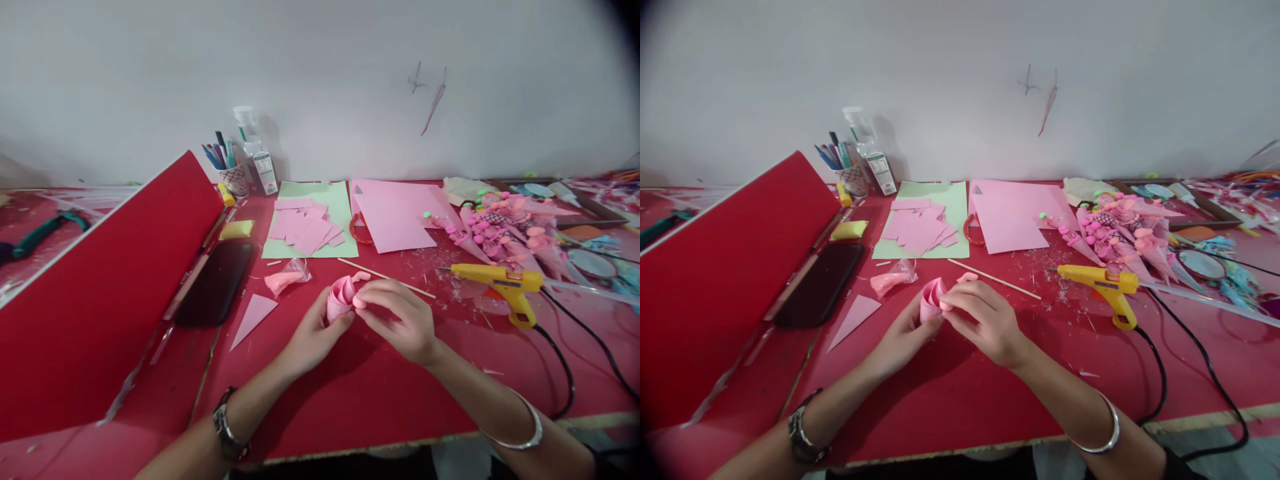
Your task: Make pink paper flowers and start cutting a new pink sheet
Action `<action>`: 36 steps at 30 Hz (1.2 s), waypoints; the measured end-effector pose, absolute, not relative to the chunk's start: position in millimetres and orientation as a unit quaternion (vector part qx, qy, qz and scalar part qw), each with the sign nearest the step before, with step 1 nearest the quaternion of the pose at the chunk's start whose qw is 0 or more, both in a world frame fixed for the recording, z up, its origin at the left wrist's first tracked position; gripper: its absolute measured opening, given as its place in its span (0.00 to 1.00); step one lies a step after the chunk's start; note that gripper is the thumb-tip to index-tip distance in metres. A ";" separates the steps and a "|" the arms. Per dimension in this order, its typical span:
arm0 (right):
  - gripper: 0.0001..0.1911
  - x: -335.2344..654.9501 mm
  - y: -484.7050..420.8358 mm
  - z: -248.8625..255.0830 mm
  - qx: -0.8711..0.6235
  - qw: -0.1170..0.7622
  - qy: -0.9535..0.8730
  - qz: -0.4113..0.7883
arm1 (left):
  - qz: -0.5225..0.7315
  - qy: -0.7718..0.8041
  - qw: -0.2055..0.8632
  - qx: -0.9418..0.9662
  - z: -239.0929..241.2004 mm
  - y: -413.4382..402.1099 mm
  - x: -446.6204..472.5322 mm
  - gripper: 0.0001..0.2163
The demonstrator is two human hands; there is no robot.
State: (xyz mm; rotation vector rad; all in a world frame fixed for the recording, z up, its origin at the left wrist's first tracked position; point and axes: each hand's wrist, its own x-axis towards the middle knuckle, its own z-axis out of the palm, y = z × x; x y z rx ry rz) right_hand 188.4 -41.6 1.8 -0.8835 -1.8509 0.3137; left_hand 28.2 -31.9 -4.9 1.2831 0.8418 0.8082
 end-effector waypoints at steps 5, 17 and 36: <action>0.13 187.7 -41.2 1.7 -0.373 0.485 -0.783 0.112 | 0.360 0.375 0.649 0.555 -4.3 -33.4 28.5 0.15; 0.21 187.9 -42.1 1.1 -0.378 0.451 -0.798 0.131 | 0.371 0.358 0.655 0.552 -5.2 -33.4 29.3 0.17; 0.10 182.5 -41.8 7.9 -0.431 0.553 -0.622 0.348 | 0.316 0.411 0.522 0.678 -5.4 -34.2 29.2 0.06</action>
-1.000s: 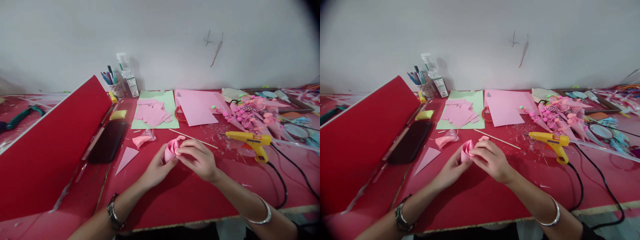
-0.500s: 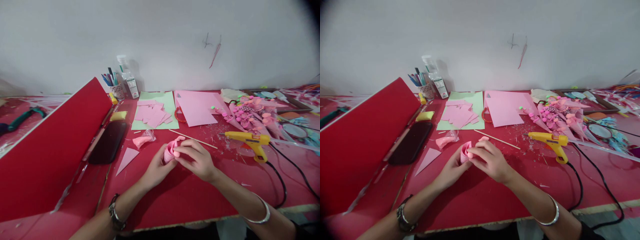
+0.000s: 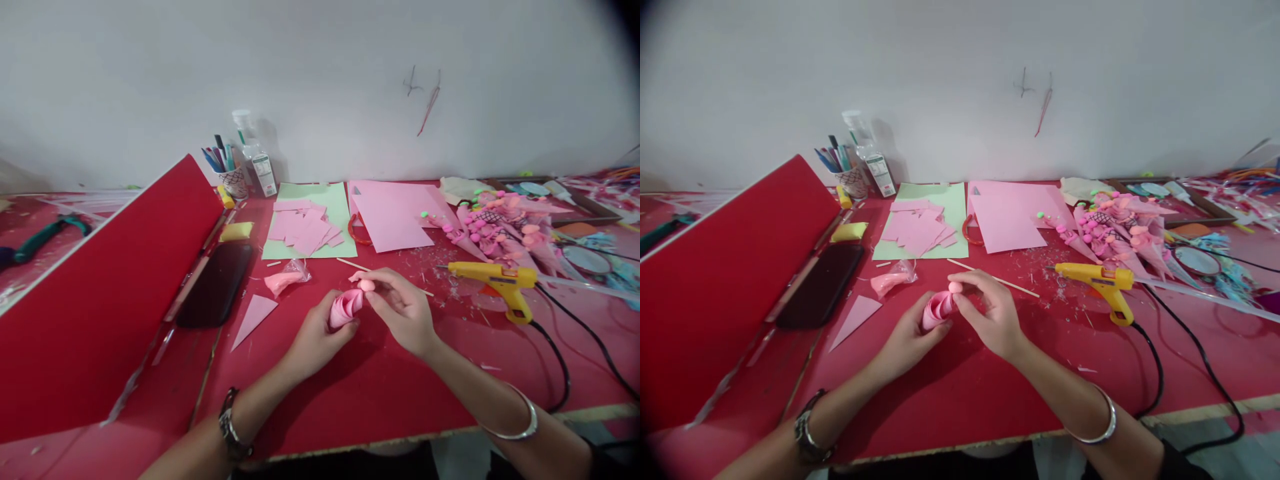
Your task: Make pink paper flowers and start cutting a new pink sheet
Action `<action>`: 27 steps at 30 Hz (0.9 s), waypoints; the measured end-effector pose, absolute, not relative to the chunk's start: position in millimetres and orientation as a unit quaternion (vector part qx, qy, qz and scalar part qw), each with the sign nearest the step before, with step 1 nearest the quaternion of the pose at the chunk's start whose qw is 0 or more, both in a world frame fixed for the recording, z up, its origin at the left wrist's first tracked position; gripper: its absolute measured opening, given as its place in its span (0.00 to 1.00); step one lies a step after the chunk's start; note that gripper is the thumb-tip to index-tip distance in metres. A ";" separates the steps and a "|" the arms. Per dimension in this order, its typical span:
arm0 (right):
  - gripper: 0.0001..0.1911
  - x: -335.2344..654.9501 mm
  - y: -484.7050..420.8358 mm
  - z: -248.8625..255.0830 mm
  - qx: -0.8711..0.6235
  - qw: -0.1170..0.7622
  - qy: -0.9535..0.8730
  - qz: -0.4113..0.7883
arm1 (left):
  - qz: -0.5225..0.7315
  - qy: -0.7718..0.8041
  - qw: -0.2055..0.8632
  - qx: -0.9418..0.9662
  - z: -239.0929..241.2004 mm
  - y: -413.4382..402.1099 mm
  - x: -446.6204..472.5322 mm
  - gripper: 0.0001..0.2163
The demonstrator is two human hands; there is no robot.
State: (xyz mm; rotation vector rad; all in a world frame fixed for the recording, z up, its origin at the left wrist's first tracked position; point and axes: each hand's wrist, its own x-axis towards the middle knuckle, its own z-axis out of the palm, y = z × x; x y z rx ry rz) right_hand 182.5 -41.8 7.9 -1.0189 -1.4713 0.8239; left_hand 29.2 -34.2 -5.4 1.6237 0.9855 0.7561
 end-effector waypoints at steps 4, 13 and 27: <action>0.10 181.8 -40.1 7.5 -0.431 0.552 -0.624 0.347 | 0.299 0.417 0.500 0.697 -3.5 -34.5 28.7 0.05; 0.12 185.1 -40.6 3.1 -0.404 0.552 -0.634 0.362 | 0.297 0.407 0.498 0.705 -3.4 -33.7 28.5 0.11; 0.21 185.6 -41.4 2.1 -0.381 0.557 -0.661 0.329 | 0.325 0.395 0.522 0.682 -5.2 -34.2 27.3 0.12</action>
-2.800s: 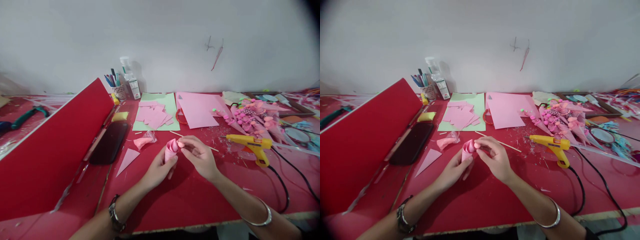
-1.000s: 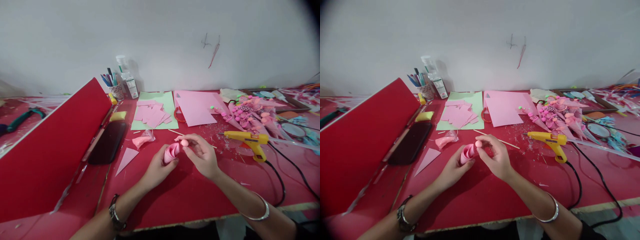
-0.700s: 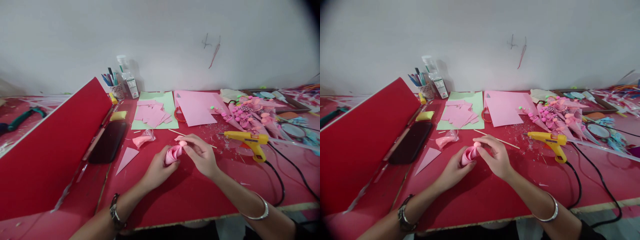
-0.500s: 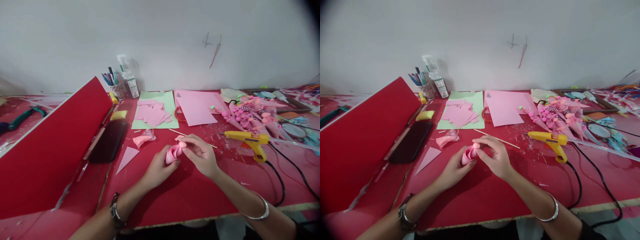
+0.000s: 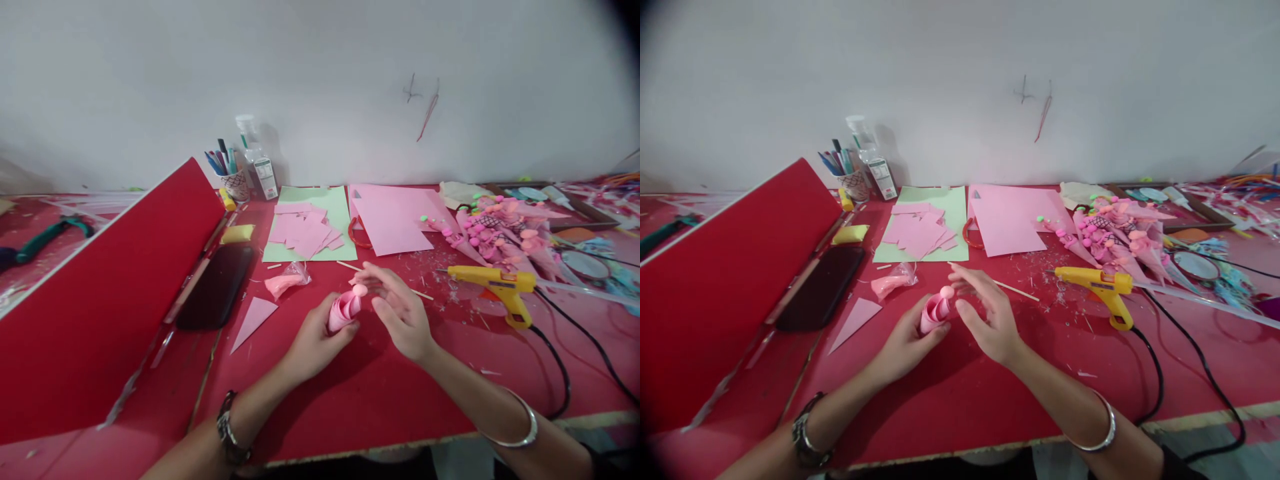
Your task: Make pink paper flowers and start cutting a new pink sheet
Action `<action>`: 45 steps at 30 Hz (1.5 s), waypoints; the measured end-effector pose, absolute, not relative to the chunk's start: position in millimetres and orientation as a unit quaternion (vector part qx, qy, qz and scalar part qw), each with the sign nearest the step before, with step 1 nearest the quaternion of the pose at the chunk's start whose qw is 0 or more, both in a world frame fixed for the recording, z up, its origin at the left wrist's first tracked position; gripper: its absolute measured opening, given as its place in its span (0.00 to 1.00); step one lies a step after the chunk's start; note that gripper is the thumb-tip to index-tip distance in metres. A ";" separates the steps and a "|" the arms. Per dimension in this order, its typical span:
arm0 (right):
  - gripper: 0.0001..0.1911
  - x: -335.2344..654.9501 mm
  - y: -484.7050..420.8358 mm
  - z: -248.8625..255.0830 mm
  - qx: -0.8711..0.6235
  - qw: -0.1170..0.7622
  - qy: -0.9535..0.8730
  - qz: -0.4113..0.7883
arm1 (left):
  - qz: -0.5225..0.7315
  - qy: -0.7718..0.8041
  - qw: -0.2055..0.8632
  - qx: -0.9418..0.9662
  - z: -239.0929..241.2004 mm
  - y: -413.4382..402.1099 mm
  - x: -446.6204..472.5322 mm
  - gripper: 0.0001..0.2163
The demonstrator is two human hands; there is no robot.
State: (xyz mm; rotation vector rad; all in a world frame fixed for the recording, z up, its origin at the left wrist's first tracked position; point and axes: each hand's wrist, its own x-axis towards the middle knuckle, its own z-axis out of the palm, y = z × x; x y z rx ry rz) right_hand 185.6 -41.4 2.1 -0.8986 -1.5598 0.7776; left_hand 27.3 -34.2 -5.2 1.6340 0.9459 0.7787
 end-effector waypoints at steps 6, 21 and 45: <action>0.25 192.2 -41.9 7.6 -0.376 0.489 -0.760 0.203 | 0.343 0.379 0.557 0.655 -6.1 -33.4 27.9 0.11; 0.23 189.9 -43.0 8.0 -0.375 0.475 -0.770 0.201 | 0.352 0.383 0.573 0.634 -7.4 -33.4 28.4 0.13; 0.28 188.5 -43.7 4.1 -0.373 0.475 -0.762 0.233 | 0.346 0.385 0.557 0.649 -3.3 -32.4 26.6 0.14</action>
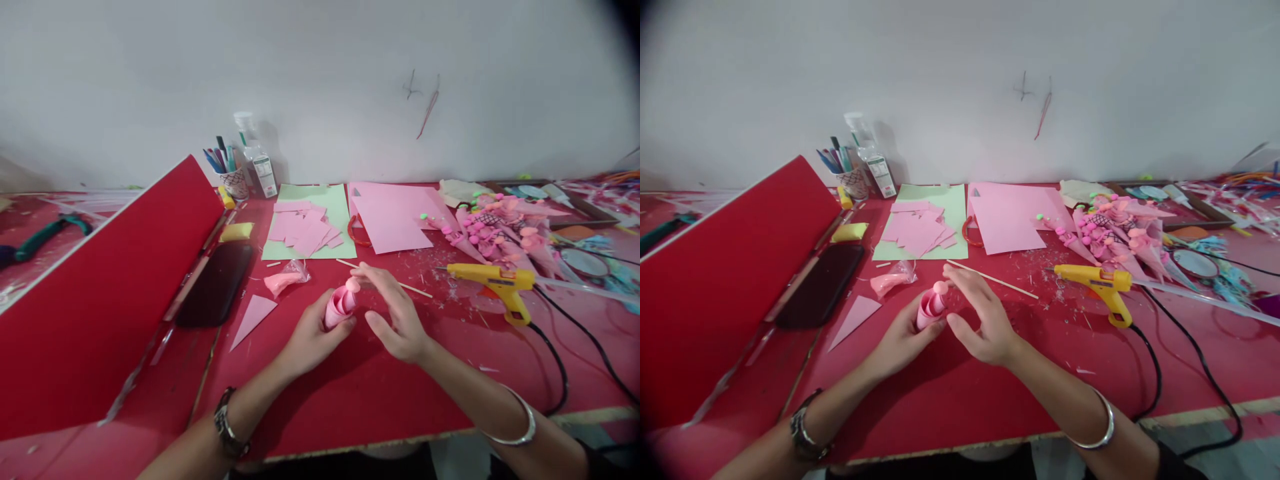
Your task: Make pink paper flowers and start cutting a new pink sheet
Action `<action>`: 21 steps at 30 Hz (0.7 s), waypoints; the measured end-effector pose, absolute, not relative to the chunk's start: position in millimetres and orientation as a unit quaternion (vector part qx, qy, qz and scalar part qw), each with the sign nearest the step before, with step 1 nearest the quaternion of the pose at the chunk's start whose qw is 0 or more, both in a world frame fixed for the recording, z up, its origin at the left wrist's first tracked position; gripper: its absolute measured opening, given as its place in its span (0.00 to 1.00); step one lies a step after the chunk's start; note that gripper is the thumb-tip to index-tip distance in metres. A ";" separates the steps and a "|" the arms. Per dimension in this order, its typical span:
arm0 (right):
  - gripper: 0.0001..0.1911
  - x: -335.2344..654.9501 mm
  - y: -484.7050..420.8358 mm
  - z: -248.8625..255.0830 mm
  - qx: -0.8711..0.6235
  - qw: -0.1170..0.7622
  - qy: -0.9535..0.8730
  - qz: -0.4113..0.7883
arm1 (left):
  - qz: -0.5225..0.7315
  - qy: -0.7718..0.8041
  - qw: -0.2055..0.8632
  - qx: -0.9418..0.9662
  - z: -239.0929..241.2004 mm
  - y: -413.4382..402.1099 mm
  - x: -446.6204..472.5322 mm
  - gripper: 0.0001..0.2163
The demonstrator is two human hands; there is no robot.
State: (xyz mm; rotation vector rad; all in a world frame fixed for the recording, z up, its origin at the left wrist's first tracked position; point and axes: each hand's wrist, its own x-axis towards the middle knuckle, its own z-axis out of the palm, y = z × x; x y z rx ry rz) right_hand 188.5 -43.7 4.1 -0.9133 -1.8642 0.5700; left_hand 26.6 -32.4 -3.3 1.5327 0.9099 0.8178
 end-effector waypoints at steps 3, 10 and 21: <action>0.24 189.5 -41.5 5.1 -0.370 0.463 -0.769 0.241 | 0.340 0.390 0.551 0.655 -3.9 -32.6 26.2 0.13; 0.24 201.3 -18.7 -15.6 -0.489 0.344 -0.792 0.122 | 0.373 0.452 0.535 0.608 -5.3 -30.0 26.8 0.10; 0.08 203.7 -9.7 -27.9 -0.557 0.356 -0.731 0.170 | 0.418 0.396 0.580 0.576 -5.9 -28.9 25.8 0.04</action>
